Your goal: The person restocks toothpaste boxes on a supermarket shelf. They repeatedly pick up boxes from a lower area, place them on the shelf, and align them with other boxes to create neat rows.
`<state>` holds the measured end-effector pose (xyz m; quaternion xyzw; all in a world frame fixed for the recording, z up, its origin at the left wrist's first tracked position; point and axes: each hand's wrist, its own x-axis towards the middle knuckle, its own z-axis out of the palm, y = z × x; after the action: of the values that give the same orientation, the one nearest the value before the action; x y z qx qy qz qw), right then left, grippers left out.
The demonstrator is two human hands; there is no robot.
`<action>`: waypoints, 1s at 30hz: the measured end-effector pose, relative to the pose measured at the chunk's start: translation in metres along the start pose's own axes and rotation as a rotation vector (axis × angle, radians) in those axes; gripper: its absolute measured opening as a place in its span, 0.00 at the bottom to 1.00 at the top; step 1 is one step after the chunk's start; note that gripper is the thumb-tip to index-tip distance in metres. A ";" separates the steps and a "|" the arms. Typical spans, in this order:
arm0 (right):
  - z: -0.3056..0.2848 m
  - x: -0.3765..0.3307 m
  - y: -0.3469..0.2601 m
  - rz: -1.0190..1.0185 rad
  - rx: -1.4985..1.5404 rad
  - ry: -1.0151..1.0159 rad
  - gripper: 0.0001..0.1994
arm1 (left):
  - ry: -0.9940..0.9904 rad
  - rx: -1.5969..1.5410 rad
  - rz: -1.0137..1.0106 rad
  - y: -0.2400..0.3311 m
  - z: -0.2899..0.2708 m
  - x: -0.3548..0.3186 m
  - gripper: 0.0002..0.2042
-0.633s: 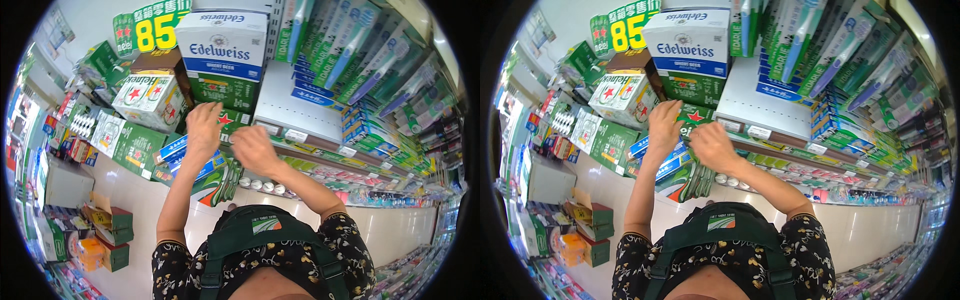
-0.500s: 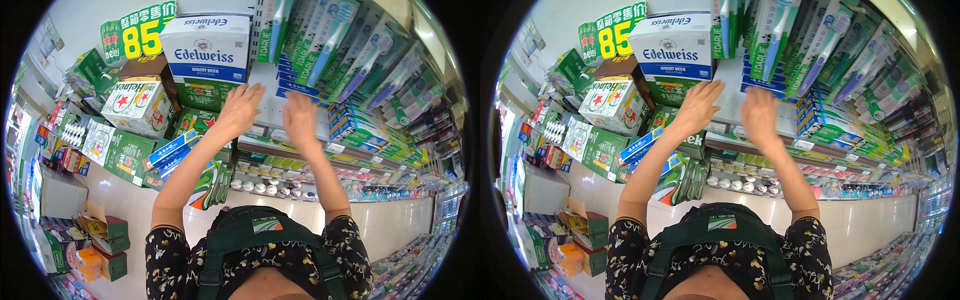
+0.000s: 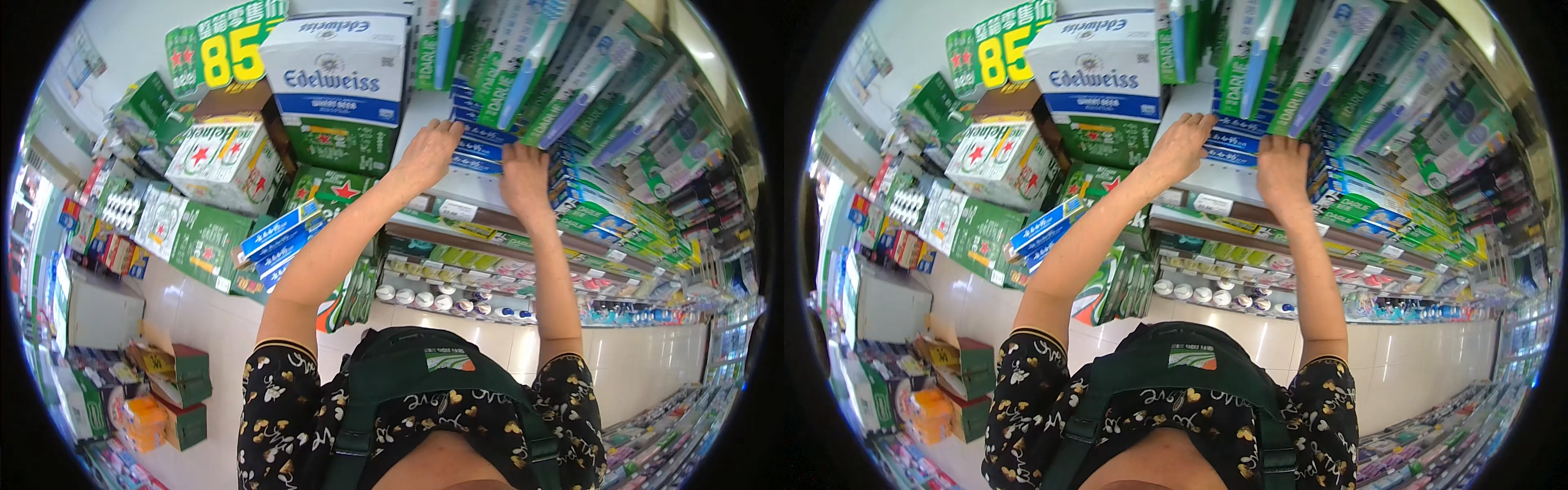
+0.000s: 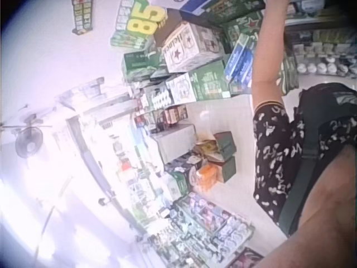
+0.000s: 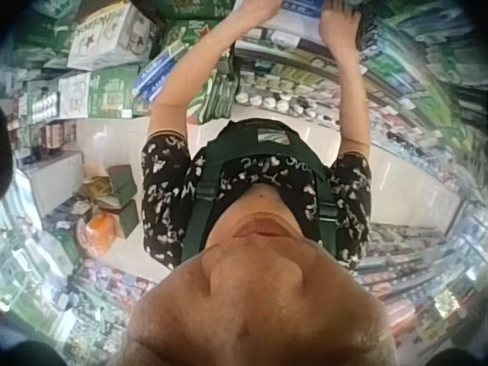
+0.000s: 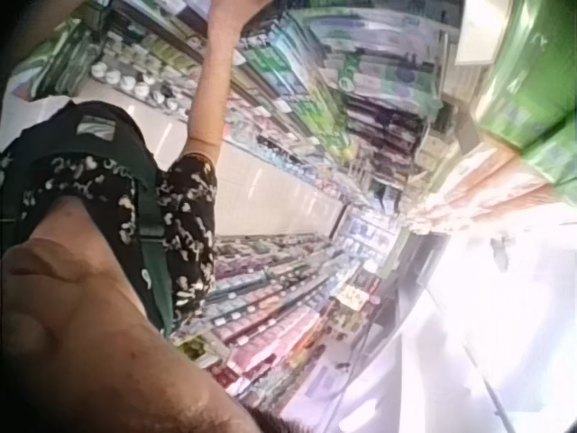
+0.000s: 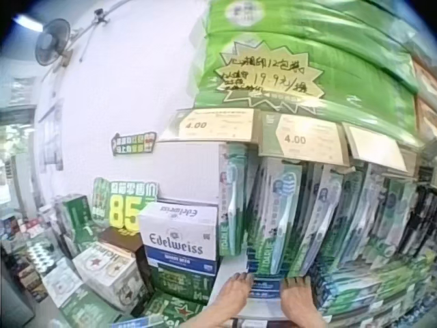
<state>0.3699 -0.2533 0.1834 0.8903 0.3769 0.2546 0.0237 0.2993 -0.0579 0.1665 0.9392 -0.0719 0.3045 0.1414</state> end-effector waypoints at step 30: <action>-0.008 -0.042 -0.209 -0.507 0.837 0.338 0.21 | 0.211 0.357 -0.511 -0.006 -0.116 -0.225 0.25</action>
<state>0.2037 -0.1339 0.1236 0.6505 0.6491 0.2083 -0.3349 0.0556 -0.0054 0.1219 0.9000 0.2358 0.3627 0.0531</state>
